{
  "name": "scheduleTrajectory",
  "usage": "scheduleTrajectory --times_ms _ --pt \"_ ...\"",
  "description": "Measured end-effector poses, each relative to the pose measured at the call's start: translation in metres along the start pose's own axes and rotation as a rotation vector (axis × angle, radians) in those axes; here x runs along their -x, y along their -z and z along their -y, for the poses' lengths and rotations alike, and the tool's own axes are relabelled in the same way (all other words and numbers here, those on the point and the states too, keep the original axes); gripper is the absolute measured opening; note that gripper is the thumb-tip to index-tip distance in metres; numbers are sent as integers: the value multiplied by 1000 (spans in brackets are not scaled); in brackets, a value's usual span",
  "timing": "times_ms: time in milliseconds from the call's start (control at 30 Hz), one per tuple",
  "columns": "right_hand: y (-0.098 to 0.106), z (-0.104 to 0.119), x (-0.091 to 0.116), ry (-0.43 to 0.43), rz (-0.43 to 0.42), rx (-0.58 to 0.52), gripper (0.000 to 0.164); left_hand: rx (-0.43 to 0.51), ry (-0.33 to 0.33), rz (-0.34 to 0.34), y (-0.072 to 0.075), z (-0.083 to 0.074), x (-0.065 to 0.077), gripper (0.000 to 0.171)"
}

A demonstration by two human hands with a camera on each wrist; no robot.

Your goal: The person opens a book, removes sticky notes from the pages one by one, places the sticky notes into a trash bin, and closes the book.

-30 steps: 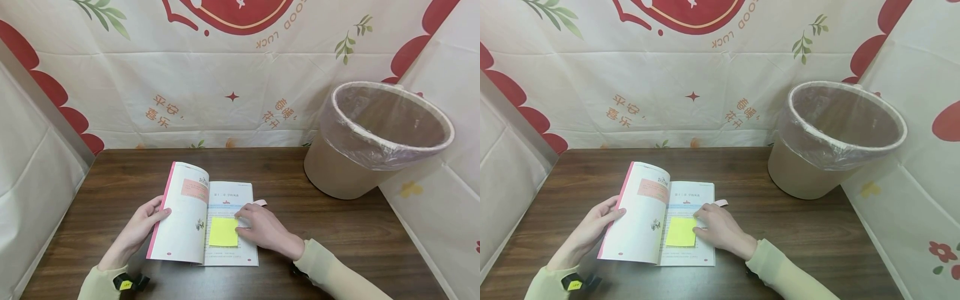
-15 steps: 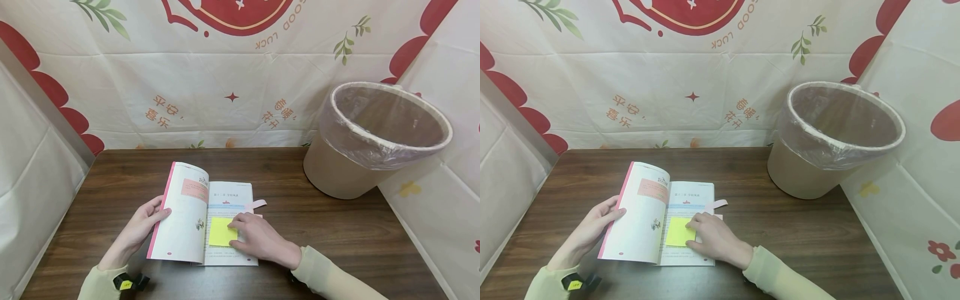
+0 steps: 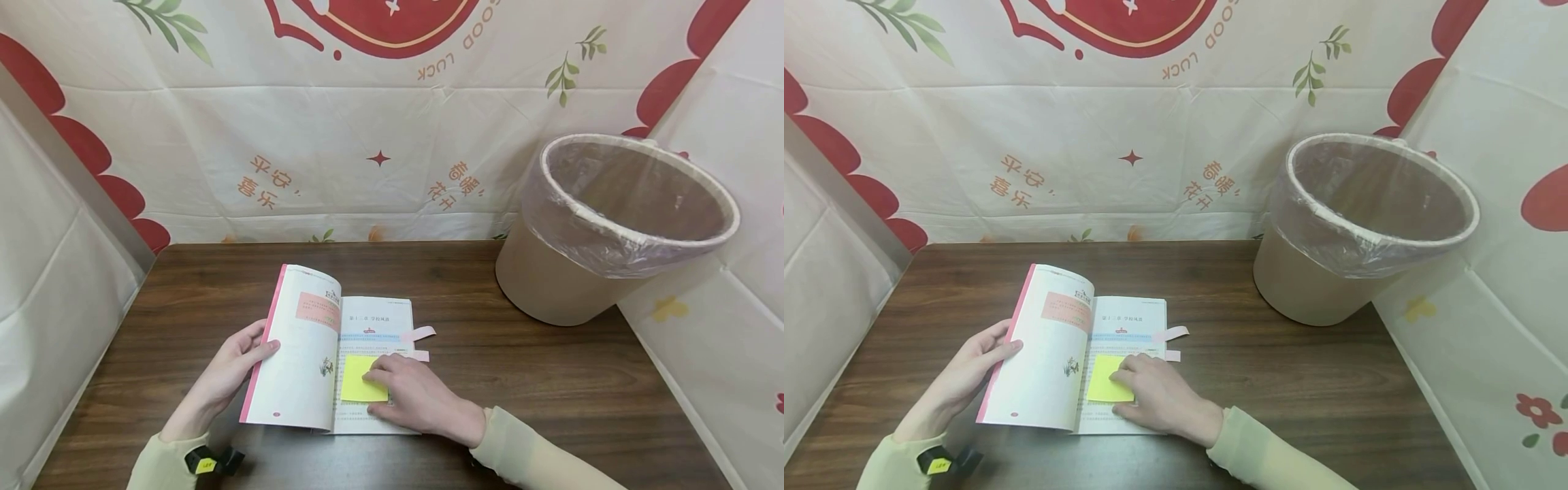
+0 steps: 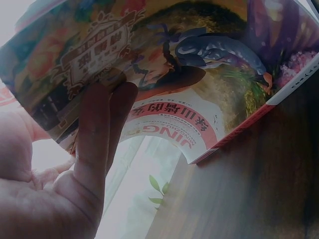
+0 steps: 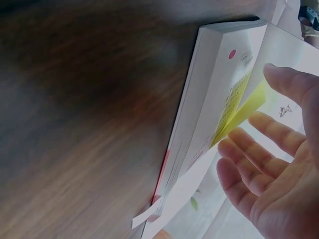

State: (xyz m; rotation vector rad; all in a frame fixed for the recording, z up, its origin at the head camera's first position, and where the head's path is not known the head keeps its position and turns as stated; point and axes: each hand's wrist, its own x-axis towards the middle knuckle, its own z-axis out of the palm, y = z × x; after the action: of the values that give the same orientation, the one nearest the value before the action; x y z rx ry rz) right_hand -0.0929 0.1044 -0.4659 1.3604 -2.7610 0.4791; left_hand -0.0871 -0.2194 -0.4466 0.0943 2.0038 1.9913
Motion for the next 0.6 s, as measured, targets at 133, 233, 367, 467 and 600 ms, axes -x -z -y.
scheduleTrajectory --times_ms 133,233,367,467,600 --pt "-1 1 -1 14 1 -1 38 1 -2 2 0 0 0 55" --pt "-2 1 -1 20 4 2 37 2 -1 2 0 0 0 56" --pt "-2 2 -2 20 9 6 35 -1 3 0 0 0 0 56" --pt "-1 3 -2 12 16 2 33 -2 6 -2 0 -1 0 56" --pt "-1 3 -3 8 12 -4 30 -1 9 -5 -1 -1 0 56"
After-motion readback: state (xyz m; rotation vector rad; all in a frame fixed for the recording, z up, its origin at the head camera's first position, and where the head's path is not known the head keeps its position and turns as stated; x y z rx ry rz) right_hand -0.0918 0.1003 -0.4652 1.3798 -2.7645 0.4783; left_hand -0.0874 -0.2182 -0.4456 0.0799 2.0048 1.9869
